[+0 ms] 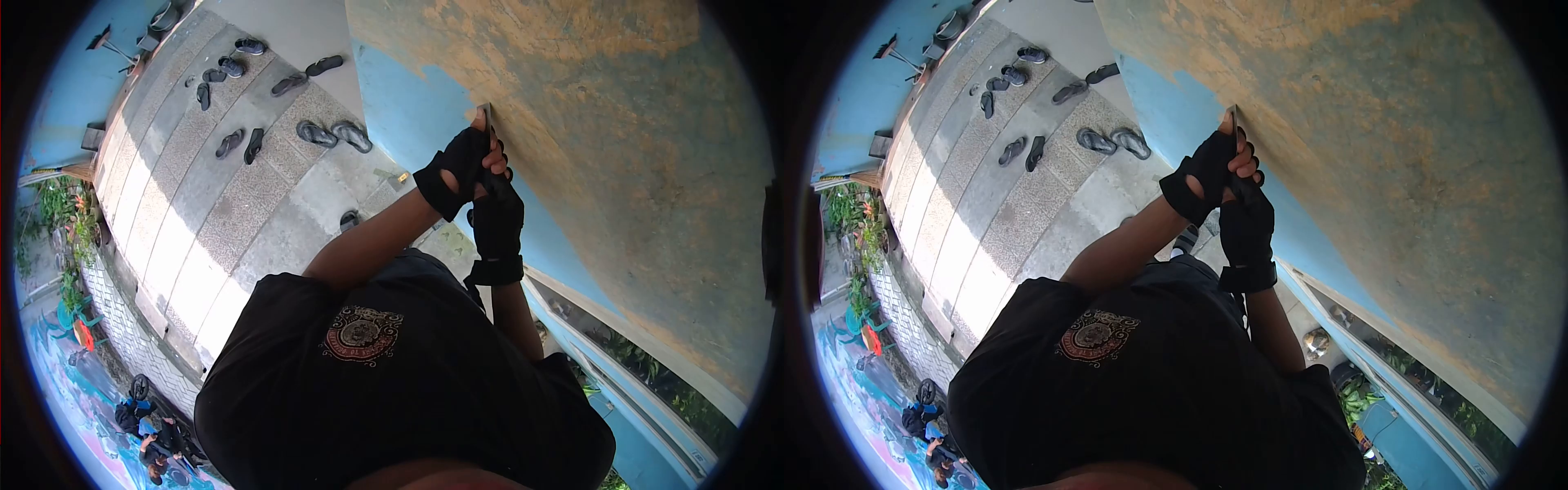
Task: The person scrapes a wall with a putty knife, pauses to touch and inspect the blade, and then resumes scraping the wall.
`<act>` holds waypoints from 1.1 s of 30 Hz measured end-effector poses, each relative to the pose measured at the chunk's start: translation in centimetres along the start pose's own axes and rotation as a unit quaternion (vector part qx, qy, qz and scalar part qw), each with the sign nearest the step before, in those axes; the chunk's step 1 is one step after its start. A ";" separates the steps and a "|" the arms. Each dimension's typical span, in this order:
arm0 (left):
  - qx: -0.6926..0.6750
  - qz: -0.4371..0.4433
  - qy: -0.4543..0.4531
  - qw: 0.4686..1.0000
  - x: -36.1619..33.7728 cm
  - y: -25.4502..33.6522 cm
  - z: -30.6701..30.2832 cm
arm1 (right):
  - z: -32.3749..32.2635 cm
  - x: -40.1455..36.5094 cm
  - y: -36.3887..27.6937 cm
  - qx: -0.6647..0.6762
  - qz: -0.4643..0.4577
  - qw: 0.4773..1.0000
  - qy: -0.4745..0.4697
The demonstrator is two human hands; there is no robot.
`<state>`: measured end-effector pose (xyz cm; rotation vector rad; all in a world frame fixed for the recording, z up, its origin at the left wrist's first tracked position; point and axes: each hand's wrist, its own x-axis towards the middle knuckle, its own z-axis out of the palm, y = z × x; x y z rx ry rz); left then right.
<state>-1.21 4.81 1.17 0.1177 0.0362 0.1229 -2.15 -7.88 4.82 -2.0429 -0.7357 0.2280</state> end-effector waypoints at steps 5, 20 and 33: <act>-0.003 0.096 -0.006 0.995 1.1 3.1 -2.2 | 2.1 3.6 -0.9 0.023 -0.029 0.997 -0.062; 0.041 -0.054 0.180 0.981 -4.6 -1.4 -4.9 | -6.6 1.6 -0.8 0.071 0.208 0.955 -0.200; 0.136 0.056 0.291 0.945 -12.0 2.6 -8.8 | -2.6 1.4 2.1 0.231 0.238 0.924 -0.192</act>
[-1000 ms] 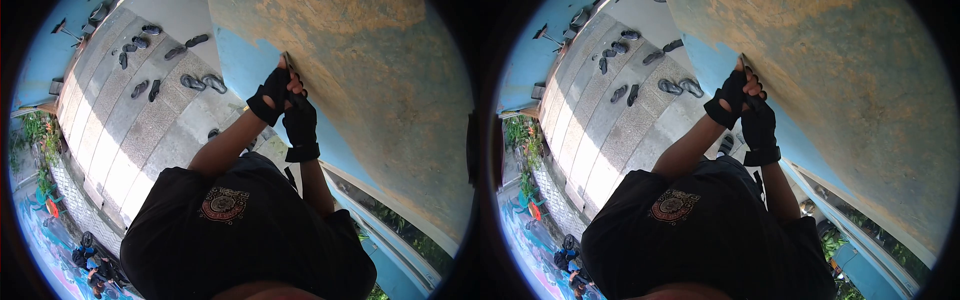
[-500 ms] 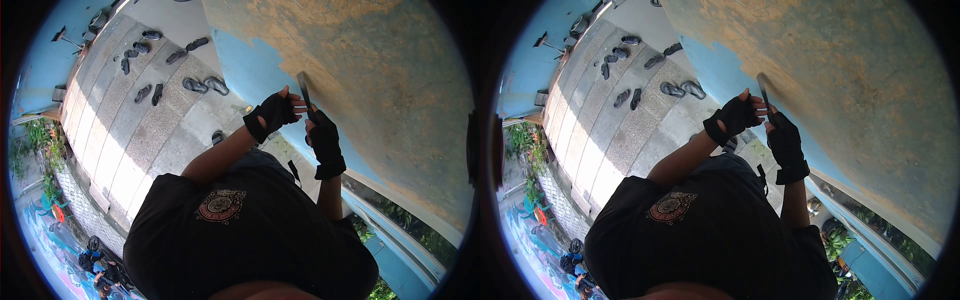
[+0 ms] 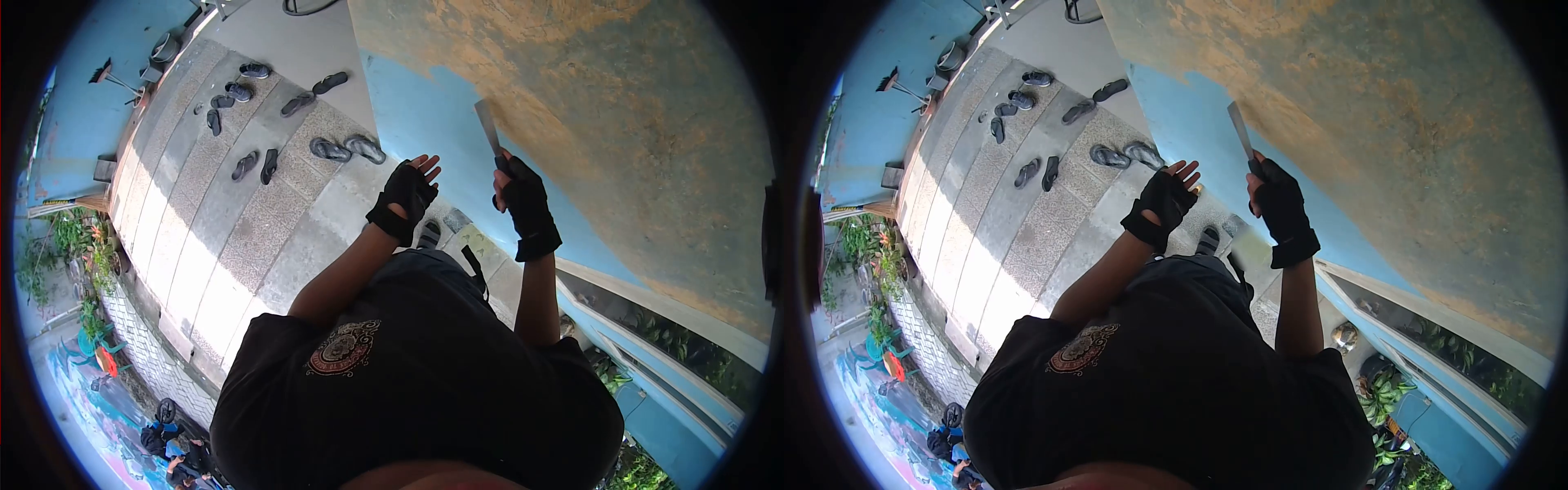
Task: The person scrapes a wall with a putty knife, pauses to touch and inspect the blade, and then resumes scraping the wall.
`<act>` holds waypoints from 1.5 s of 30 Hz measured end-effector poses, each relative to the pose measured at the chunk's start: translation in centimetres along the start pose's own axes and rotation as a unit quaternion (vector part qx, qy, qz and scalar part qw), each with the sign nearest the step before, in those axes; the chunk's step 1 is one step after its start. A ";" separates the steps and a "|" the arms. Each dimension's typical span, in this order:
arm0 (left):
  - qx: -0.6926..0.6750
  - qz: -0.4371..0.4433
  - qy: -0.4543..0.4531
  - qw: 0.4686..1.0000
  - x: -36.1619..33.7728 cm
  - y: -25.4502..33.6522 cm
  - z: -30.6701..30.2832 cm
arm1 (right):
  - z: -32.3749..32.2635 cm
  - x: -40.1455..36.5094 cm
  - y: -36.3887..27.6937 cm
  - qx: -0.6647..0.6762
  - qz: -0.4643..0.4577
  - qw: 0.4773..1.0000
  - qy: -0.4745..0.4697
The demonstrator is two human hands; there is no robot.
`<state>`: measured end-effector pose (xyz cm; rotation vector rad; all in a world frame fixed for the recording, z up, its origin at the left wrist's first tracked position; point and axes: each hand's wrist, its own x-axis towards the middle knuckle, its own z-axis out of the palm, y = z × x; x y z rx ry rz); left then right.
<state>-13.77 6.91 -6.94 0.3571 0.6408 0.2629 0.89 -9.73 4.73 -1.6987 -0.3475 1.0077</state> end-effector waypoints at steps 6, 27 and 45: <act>0.029 -0.055 0.020 0.998 -1.4 2.1 0.0 | 6.5 4.8 5.2 -0.271 -0.148 0.947 0.092; 0.123 0.093 -0.191 0.969 -9.2 6.5 -2.1 | 13.9 -14.5 -6.5 -0.114 -0.388 0.912 0.064; 0.110 0.005 -0.199 0.974 -17.1 -6.0 -2.2 | 11.5 -33.2 -6.4 0.492 -0.503 0.438 -0.560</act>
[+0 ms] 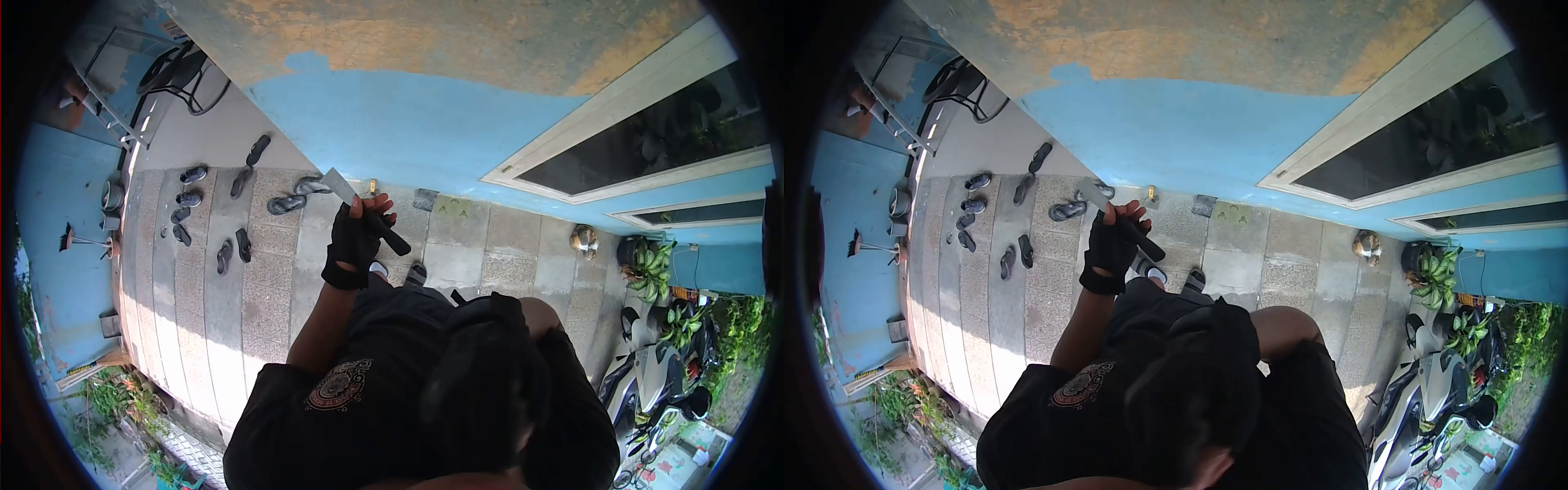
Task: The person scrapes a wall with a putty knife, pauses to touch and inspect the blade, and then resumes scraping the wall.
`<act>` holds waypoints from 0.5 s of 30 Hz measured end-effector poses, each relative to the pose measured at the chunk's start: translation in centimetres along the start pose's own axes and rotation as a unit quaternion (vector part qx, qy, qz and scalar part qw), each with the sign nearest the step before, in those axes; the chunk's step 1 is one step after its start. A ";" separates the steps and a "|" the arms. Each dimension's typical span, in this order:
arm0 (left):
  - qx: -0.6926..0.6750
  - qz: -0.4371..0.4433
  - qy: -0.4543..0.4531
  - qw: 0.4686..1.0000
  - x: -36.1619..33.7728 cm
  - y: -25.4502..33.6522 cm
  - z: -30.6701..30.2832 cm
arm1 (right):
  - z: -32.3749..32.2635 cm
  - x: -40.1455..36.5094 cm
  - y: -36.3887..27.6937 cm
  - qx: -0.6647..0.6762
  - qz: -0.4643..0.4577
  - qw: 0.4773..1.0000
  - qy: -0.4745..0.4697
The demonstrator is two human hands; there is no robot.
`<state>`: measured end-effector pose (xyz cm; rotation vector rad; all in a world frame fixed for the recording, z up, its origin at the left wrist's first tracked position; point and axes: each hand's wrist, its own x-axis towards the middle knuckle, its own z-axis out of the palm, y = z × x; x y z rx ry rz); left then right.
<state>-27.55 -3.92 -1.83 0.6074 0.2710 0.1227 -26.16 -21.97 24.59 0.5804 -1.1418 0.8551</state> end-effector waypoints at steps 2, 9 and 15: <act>-0.002 0.002 0.003 1.000 -1.0 -0.6 0.5 | 1.1 -0.1 0.4 0.078 -0.023 0.997 -0.016; 0.009 0.012 -0.013 1.000 -1.1 -1.2 4.0 | -1.2 -12.0 -6.6 -0.400 0.126 0.729 0.540; 0.031 0.010 -0.009 0.999 -0.9 -0.2 6.2 | -3.7 -16.1 -6.4 -0.419 0.131 0.656 0.614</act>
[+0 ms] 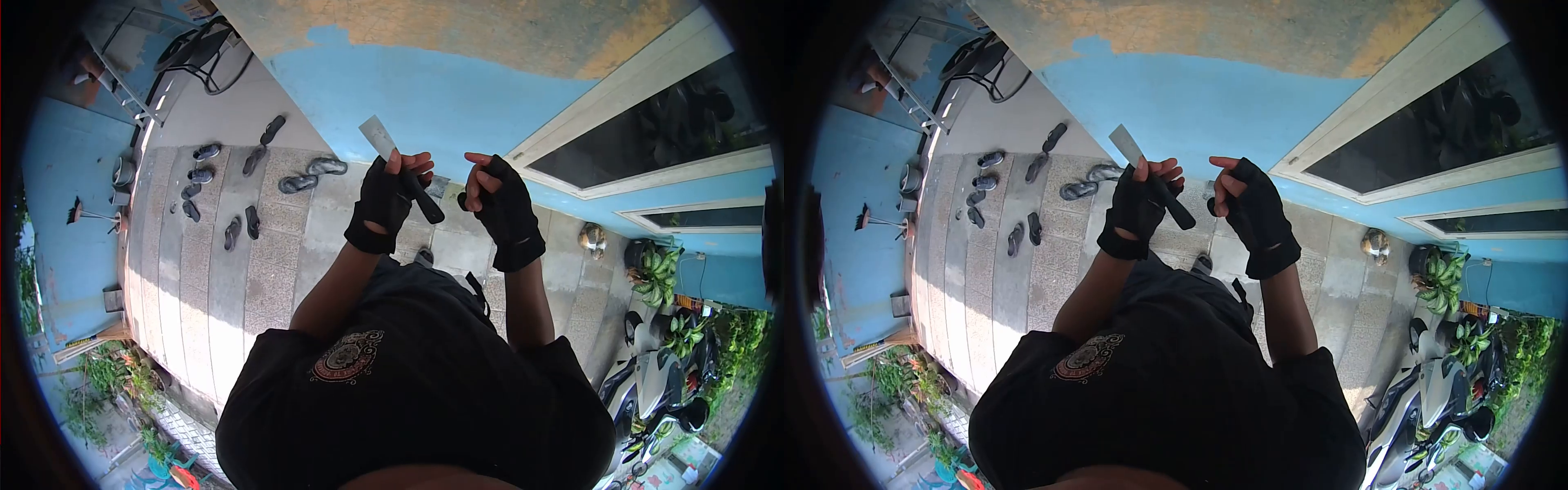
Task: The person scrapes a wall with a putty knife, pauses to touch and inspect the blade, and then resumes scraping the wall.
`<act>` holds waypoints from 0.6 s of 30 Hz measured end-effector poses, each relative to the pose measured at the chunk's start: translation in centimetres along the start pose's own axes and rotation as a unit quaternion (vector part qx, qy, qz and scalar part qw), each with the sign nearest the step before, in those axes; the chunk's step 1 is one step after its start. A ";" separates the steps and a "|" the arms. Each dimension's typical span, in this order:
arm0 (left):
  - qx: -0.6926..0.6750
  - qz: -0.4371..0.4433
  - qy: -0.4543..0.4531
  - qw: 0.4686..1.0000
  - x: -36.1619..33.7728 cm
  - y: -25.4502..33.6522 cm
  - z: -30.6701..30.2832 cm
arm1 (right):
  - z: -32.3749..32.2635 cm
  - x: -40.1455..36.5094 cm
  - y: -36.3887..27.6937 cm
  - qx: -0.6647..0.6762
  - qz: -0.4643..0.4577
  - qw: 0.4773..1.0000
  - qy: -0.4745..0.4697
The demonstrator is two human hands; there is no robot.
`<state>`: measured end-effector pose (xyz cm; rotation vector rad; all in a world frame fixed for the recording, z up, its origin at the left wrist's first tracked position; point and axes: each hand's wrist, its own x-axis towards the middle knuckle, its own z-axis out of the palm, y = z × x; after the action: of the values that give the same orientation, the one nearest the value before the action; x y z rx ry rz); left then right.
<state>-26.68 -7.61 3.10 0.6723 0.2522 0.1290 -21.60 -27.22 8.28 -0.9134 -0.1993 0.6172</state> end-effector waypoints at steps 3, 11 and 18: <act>-0.007 -0.001 -0.020 1.000 1.0 0.6 0.0 | 0.3 0.8 1.3 -0.021 0.032 0.998 0.047; 0.006 -0.023 -0.033 0.999 4.4 5.8 -3.0 | 4.1 6.1 4.0 0.015 0.053 0.997 0.045; 0.032 -0.009 -0.018 0.999 7.3 12.8 -6.8 | 8.6 12.6 7.1 0.016 0.052 0.998 0.025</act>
<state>-21.96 7.86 4.68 0.7358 0.2281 0.0922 -17.90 -10.93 6.76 -0.9114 -0.0972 0.6902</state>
